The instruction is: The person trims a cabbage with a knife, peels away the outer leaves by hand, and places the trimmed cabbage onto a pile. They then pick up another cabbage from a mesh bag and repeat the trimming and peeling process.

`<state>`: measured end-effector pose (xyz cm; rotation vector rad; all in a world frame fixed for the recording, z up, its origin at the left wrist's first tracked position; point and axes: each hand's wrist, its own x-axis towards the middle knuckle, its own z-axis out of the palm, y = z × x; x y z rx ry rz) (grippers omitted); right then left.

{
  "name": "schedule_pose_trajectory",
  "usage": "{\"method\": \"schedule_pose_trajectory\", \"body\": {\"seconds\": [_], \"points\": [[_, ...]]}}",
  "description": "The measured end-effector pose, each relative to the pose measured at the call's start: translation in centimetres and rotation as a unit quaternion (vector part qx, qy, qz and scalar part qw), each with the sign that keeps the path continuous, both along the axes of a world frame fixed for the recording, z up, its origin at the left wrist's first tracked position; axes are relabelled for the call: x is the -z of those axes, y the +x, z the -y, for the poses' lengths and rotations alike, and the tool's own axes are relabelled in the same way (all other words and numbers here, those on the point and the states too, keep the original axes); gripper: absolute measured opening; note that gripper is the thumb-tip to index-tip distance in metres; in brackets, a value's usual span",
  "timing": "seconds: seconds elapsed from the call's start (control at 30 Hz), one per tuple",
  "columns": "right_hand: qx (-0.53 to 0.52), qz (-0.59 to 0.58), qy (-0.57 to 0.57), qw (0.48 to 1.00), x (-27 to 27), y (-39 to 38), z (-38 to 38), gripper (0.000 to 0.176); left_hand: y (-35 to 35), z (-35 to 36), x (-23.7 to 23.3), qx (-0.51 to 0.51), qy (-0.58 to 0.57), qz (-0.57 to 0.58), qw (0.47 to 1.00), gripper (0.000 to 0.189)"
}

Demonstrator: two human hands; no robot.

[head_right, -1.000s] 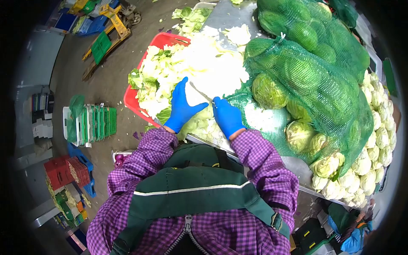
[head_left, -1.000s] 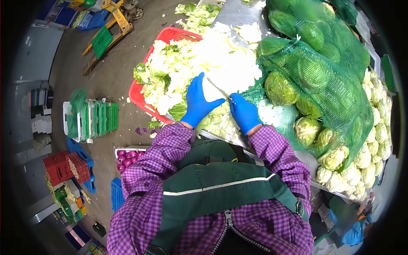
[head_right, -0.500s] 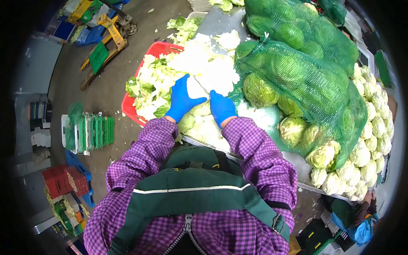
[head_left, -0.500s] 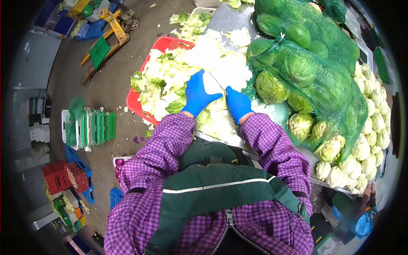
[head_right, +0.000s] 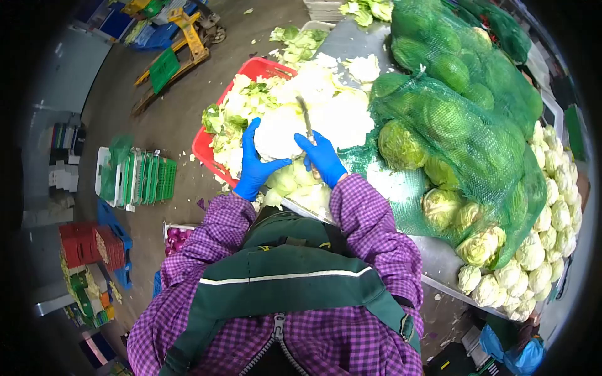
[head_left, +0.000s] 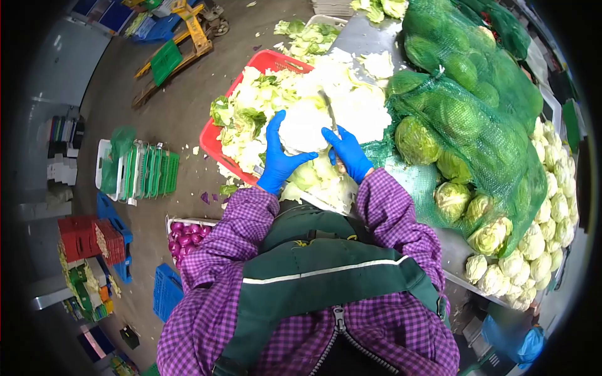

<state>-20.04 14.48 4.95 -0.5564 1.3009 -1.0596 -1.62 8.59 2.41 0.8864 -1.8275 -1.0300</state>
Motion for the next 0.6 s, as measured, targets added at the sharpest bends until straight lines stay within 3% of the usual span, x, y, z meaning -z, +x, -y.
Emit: {"method": "schedule_pose_trajectory", "body": {"seconds": [0.07, 0.1, 0.13, 0.2, 0.27, 0.33, 0.37, 0.4, 0.43, 0.47, 0.57, 0.6], "points": [[0.020, -0.022, -0.058, 0.998, 1.5, 0.8, 1.3, 0.058, 0.5, 0.5, -1.0, 0.011, 0.161, -0.124, 0.979, 0.087], [0.017, -0.020, -0.057, 0.998, 1.9, 1.3, 1.6, 0.058, 0.5, 0.9, -1.1, -0.002, 0.302, -0.280, 0.911, 0.087], [0.016, -0.037, -0.077, 0.996, 2.2, 1.6, 1.9, 0.059, 0.9, 0.7, -1.3, -0.007, 0.301, -0.281, 0.911, 0.087], [0.010, -0.056, -0.102, 0.993, 2.2, 1.3, 3.1, 0.060, 1.6, 0.8, -1.6, 0.035, 0.452, -0.330, 0.828, 0.085], [-0.032, -0.063, -0.116, 0.991, 2.2, 0.7, 3.1, 0.058, 2.0, 1.4, -1.1, 0.045, 0.425, -0.315, 0.847, 0.084], [-0.043, -0.077, -0.124, 0.988, 1.7, 0.4, 3.1, 0.054, 2.4, 2.5, -2.1, 0.065, 0.389, -0.154, 0.906, 0.083], [-0.030, -0.029, -0.109, 0.993, 1.3, -0.1, 3.1, 0.051, 2.9, 2.6, -2.6, 0.069, 0.437, -0.209, 0.872, 0.078], [-0.016, 0.020, -0.092, 0.995, 1.2, -0.6, 2.9, 0.049, 3.4, 2.5, -2.3, 0.067, 0.437, -0.211, 0.872, 0.078], [0.015, 0.118, -0.101, 0.988, 1.2, -0.9, 2.8, 0.045, 3.9, 2.6, -1.6, 0.073, 0.476, -0.291, 0.827, 0.078], [0.012, 0.118, -0.099, 0.988, 1.2, -1.0, 3.2, 0.045, 4.2, 2.6, -0.8, 0.076, 0.512, -0.368, 0.773, 0.078], [0.013, -0.052, -0.095, 0.994, 0.9, -1.3, 4.4, 0.041, 4.7, 3.2, 0.2, 0.061, 0.475, -0.340, 0.810, 0.079], [0.013, -0.052, -0.095, 0.994, 2.0, -1.8, 4.5, 0.041, 4.6, 3.5, 0.2, 0.044, 0.466, -0.326, 0.821, 0.081]]}}
